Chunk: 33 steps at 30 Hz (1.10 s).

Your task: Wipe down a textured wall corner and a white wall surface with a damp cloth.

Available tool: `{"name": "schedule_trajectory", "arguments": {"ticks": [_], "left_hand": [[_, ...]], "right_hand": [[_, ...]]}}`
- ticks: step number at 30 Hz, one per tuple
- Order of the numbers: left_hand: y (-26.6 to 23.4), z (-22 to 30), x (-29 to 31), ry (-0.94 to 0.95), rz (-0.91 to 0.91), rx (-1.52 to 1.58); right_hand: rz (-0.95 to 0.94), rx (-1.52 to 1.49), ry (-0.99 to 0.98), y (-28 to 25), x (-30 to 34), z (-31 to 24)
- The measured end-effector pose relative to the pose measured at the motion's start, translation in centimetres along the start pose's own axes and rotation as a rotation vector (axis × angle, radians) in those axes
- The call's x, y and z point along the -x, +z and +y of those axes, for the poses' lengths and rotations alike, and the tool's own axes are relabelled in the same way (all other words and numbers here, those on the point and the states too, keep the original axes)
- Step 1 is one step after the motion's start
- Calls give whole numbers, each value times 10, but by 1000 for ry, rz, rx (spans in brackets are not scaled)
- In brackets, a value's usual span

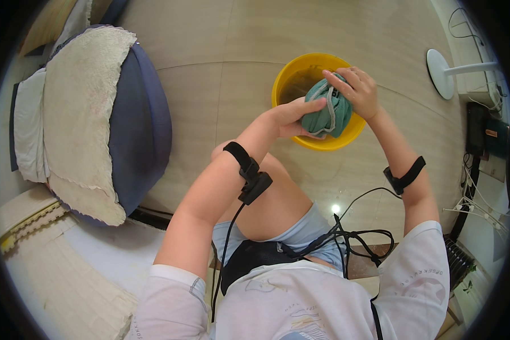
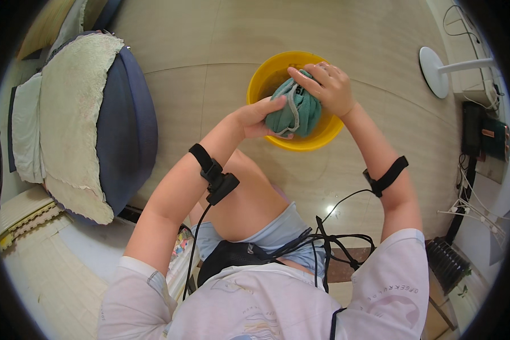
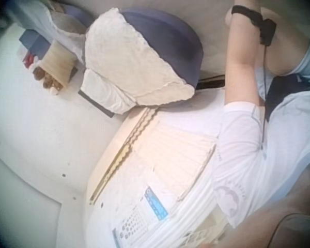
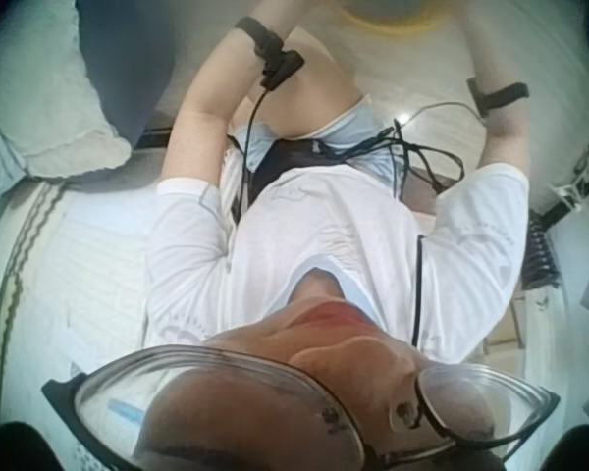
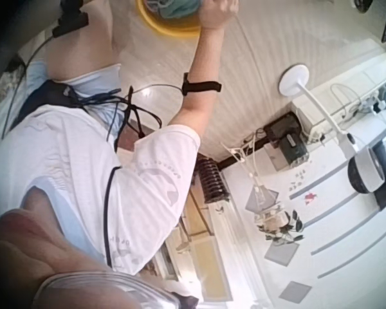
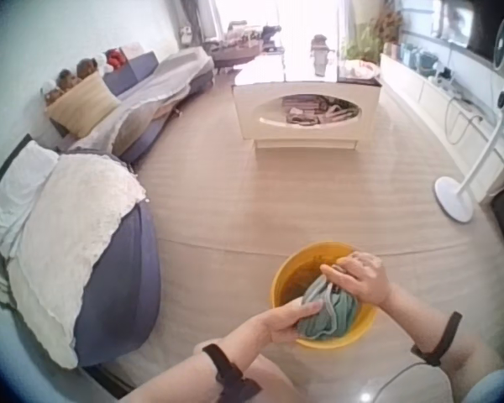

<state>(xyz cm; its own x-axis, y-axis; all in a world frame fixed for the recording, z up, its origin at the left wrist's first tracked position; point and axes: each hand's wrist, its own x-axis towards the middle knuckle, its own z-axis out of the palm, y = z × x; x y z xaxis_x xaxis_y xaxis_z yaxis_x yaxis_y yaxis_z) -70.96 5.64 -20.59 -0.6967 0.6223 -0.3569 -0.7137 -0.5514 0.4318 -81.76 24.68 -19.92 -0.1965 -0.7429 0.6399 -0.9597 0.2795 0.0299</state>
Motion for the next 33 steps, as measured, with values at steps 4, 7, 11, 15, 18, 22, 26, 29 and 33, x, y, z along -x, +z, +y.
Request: {"name": "schedule_trajectory", "arguments": {"ticks": [4, 7, 11, 15, 18, 22, 26, 29, 33], "left_hand": [[19, -2, -15, 47, 137, -470], [-35, -20, -34, 320, 385, -1093], [6, -40, -42, 271, 654, -1248], [4, -30, -39, 223, 738, -1449], [-7, -28, -35, 267, 745, -1711], [-23, -23, -33, 467, 706, -2089], [-22, -20, -30, 475, 518, -2401], [-17, -12, -31, 572, 483, -2411], [-8, -3, -40, 694, 616, -2394]], "right_hand": [[-177, 83, -79, 4, 26, 8], [-254, 127, -115, 23, 16, 2], [-476, 213, 97, 20, 44, -7], [-692, 244, 456, 28, 28, -28], [-842, 125, 687, 26, 14, -36], [-1007, -378, 1065, 25, 6, -36], [-967, -845, 1304, 19, 21, -42], [-801, -1035, 1441, 15, 27, -45], [-633, -996, 1544, 21, 29, -36]]}}
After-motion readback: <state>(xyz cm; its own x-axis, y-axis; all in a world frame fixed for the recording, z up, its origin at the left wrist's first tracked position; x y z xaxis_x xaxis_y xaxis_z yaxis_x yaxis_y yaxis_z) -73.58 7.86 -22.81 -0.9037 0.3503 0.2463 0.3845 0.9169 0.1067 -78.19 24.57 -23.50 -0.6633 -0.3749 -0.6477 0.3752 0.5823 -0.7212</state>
